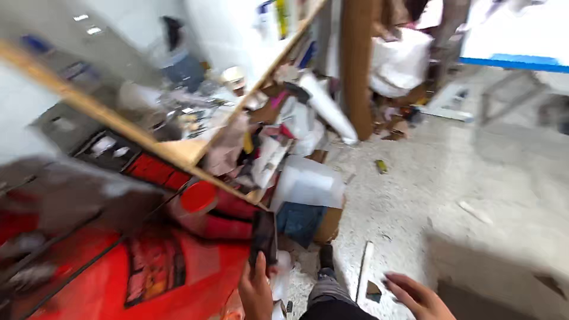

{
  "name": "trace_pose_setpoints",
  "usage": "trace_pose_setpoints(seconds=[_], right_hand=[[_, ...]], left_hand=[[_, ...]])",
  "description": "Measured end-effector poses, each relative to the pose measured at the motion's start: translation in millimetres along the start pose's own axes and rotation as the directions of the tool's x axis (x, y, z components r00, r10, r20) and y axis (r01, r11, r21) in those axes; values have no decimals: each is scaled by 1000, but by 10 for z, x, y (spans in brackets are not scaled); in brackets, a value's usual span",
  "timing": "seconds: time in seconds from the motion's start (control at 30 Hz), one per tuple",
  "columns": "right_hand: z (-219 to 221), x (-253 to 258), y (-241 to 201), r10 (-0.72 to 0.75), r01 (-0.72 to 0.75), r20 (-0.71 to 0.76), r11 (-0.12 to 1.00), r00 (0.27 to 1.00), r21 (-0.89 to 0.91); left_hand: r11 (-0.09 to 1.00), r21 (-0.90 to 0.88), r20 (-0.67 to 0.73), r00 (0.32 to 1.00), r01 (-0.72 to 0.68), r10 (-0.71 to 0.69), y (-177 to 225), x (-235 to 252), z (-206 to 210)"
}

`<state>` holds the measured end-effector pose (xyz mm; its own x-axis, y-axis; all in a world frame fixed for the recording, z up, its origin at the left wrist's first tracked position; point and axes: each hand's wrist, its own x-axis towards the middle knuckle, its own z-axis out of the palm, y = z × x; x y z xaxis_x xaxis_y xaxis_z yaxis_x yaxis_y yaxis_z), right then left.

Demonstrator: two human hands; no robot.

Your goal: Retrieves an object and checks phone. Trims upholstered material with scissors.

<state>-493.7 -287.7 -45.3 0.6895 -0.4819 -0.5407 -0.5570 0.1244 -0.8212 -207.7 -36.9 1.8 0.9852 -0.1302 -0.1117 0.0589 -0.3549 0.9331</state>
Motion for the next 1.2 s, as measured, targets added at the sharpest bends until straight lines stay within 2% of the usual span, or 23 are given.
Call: trace_pose_setpoints(seconds=[0.03,0.07,0.1,0.17,0.2,0.27,0.3,0.37,0.43,0.53,0.67,0.77,0.83,0.87,0.93,0.97,1.0,1.03,1.07,1.1,1.13,1.17,1.2], right_hand=[[-2,50,-146,-69,69,-6,985,998,158],[-45,56,-264,-136,127,8,943,991,307],[-142,0,-358,-195,157,41,880,980,449],[-475,-294,-410,-319,181,113,756,941,629],[-669,-525,-363,-369,198,134,731,920,653],[-1019,-1097,-141,-413,239,117,710,903,662],[-1127,-1416,11,-406,265,59,694,912,670],[-1226,-2023,369,-398,349,-98,630,912,694],[-1237,-2559,737,-422,456,-244,530,873,715],[-1131,-3262,1196,-413,589,-433,420,801,691],[-967,-4046,1770,-466,738,-603,184,647,649],[-889,-4574,2072,-412,822,-721,151,557,550],[-885,-4919,2206,-361,867,-790,145,496,477],[-894,-5080,2271,-336,884,-819,138,465,446],[-907,-5359,2422,-270,916,-875,141,401,376],[-925,-5477,2504,-235,929,-901,154,366,337],[-949,-5576,2586,-199,940,-924,172,327,296],[-970,-5657,2662,-158,947,-945,196,288,256],[-996,-5723,2726,-119,953,-962,212,246,218],[-1029,-5779,2771,-85,958,-976,222,203,180],[-1067,-5830,2802,-44,963,-986,226,162,148],[-1106,-5881,2827,-4,966,-992,228,125,121],[-1146,-5926,2841,44,965,-995,246,85,94]], left_hand=[[999,-47,182,983,21,-12,128,-268,150],[996,-76,366,930,36,-6,244,-508,297],[995,-92,535,845,35,20,340,-718,448],[983,-183,788,596,-15,155,490,-1053,791],[973,-226,858,466,-35,216,587,-1200,974],[970,-237,937,255,-45,241,856,-1480,1313],[972,-217,959,166,-87,229,1012,-1623,1476],[941,-200,979,-17,-274,204,1293,-1955,1814],[895,-243,964,-195,-375,180,1527,-2401,2140],[832,-312,917,-374,-459,138,1741,-3268,2484],[864,-352,857,-495,-360,143,1721,-4535,2774],[968,-209,777,-625,-137,79,1550,-5369,2894],[998,-63,671,-740,8,48,1425,-5848,2943],[999,12,625,-781,34,20,1358,-6050,2964],[999,28,582,-813,-30,-41,1149,-6368,3011],[988,-63,576,-814,-139,-78,995,-6479,3058],[933,-205,574,-808,-297,-131,806,-6558,3128],[796,-368,569,-793,-481,-216,585,-6603,3212],[595,-498,544,-762,-631,-353,346,-6612,3312],[421,-579,489,-710,-699,-506,82,-6587,3423],[310,-625,421,-644,-716,-639,-193,-6532,3535],[253,-664,349,-592,-703,-727,-441,-6474,3631],[240,-695,298,-575,-677,-762,-644,-6440,3720]])
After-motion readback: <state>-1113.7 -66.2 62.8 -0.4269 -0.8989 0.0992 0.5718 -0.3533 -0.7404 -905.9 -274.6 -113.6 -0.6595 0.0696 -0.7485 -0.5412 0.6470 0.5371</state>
